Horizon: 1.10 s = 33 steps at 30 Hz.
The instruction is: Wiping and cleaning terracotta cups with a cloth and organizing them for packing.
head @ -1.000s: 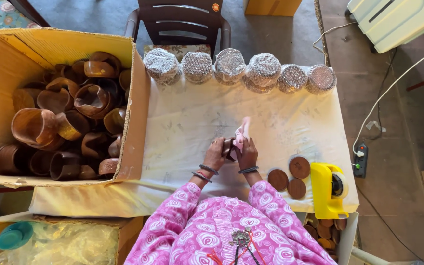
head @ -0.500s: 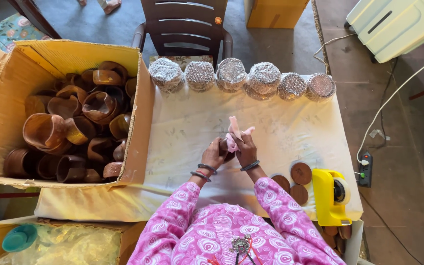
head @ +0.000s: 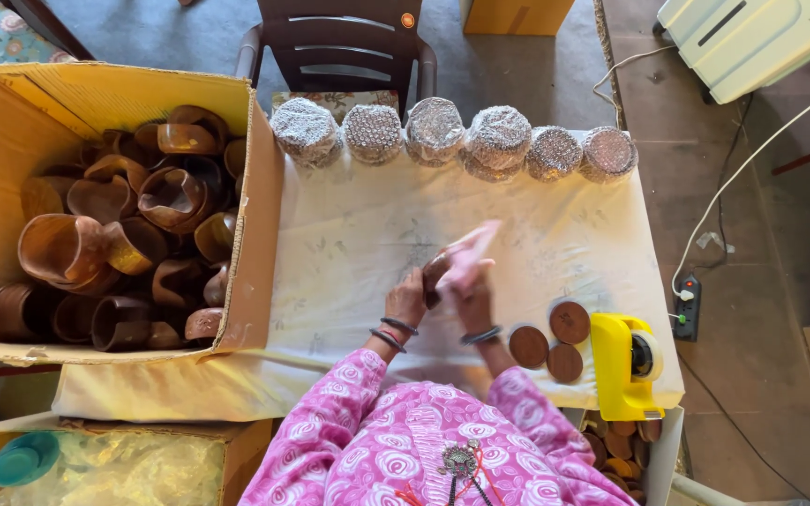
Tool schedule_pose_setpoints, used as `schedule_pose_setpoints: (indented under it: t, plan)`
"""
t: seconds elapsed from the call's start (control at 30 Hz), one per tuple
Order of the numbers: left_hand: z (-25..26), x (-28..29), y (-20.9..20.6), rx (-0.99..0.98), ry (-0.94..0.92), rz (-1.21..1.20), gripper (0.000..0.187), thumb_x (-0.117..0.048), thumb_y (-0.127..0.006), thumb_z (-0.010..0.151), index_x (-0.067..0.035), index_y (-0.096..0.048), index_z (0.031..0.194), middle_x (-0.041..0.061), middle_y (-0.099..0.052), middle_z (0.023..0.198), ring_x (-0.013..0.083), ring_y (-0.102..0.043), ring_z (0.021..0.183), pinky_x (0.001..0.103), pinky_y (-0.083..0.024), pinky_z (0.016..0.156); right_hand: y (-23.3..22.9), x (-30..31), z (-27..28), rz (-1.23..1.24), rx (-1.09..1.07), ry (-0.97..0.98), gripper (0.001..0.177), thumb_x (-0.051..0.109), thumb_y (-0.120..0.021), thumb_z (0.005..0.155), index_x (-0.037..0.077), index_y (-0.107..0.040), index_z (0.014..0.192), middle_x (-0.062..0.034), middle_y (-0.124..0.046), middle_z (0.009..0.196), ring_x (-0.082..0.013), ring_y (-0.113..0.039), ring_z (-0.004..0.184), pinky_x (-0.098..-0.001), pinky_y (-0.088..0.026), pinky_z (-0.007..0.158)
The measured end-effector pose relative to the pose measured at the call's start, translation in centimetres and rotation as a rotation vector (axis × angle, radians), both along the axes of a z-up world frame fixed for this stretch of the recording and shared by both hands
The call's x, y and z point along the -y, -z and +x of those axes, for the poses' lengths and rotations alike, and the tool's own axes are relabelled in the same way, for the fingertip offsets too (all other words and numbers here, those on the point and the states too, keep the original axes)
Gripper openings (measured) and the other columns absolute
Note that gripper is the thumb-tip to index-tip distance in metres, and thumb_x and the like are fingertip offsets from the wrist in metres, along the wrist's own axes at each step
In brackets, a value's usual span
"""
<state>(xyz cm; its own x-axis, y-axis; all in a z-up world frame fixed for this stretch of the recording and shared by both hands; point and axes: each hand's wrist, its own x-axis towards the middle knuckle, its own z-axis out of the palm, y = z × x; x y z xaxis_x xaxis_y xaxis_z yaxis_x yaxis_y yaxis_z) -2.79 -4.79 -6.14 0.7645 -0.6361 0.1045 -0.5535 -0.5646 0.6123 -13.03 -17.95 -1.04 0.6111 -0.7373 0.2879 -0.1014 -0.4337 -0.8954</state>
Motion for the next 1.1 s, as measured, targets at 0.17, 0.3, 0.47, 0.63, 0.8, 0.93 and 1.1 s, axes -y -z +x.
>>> schedule_pose_setpoints:
  t: [0.17, 0.3, 0.47, 0.63, 0.8, 0.93, 1.1]
  plan:
    - [-1.7, -1.4, -1.2, -0.174, 0.017, -0.154, 0.02, -0.018, -0.071, 0.085, -0.004, -0.066, 0.099, 0.021, -0.07, 0.079, 0.0435, -0.069, 0.072, 0.052, -0.056, 0.063, -7.0, -6.9, 1.1, -0.594, -0.196, -0.161, 0.039, 0.021, -0.073, 0.082, 0.009, -0.074, 0.12, -0.0167, -0.065, 0.134, -0.0358, -0.052, 0.135, -0.0543, -0.033, 0.109]
    - [-2.0, -0.4, 1.8, -0.017, 0.077, -0.075, 0.014, -0.017, -0.066, 0.09, -0.006, -0.065, 0.099, 0.019, -0.071, 0.088, 0.0397, -0.07, 0.071, 0.049, -0.057, 0.061, -4.3, -5.6, 1.8, -0.589, -0.263, -0.098, 0.039, 0.024, -0.072, 0.087, 0.008, -0.072, 0.122, -0.02, -0.06, 0.142, -0.0364, -0.047, 0.141, -0.0553, -0.03, 0.114]
    - [-2.5, -0.1, -1.8, 0.124, 0.163, 0.027, 0.015, -0.009, -0.059, 0.091, -0.005, -0.053, 0.105, 0.015, -0.068, 0.084, 0.0364, -0.071, 0.071, 0.047, -0.056, 0.059, 0.4, 0.0, 3.5, -0.262, -0.362, 0.118, 0.048, 0.032, -0.068, 0.088, -0.002, -0.068, 0.122, -0.0258, -0.067, 0.12, -0.043, -0.061, 0.115, -0.0523, -0.046, 0.095]
    - [-2.4, -1.1, -1.5, 0.164, 0.162, 0.053, 0.017, -0.002, -0.057, 0.09, -0.004, -0.051, 0.105, 0.016, -0.068, 0.087, 0.0361, -0.071, 0.071, 0.046, -0.057, 0.06, 12.6, 10.6, 4.7, 0.561, -0.567, 0.009, 0.046, 0.042, -0.068, 0.093, -0.001, -0.072, 0.109, -0.0238, -0.072, 0.096, -0.0434, -0.072, 0.095, -0.0503, -0.054, 0.081]
    - [-2.2, -0.8, -1.1, 0.125, 0.118, 0.068, 0.02, -0.002, -0.06, 0.089, -0.004, -0.051, 0.107, 0.017, -0.068, 0.085, 0.0368, -0.071, 0.072, 0.046, -0.057, 0.061, 8.7, 6.6, 3.0, 0.163, -0.623, 0.035, 0.04, 0.04, -0.068, 0.094, 0.004, -0.074, 0.111, -0.0245, -0.073, 0.097, -0.0415, -0.071, 0.095, -0.048, -0.054, 0.085]
    - [-2.2, -0.9, -1.2, 0.088, 0.133, -0.051, 0.015, -0.004, -0.063, 0.085, -0.005, -0.057, 0.098, 0.017, -0.068, 0.084, 0.038, -0.069, 0.074, 0.047, -0.056, 0.062, -1.9, -3.1, 0.4, -0.332, -0.337, -0.015, 0.042, 0.022, -0.07, 0.085, 0.004, -0.067, 0.123, -0.0192, -0.067, 0.12, -0.0396, -0.063, 0.116, -0.0494, -0.047, 0.098]
    - [-1.3, -1.3, 0.4, 0.04, 0.167, -0.13, 0.007, -0.008, -0.067, 0.085, -0.007, -0.061, 0.089, 0.017, -0.068, 0.081, 0.0384, -0.069, 0.075, 0.049, -0.056, 0.064, -6.1, -5.3, 1.3, -0.643, -0.208, -0.082, 0.048, 0.021, -0.074, 0.078, 0.004, -0.066, 0.122, -0.0173, -0.064, 0.129, -0.0378, -0.057, 0.128, -0.0554, -0.035, 0.107]
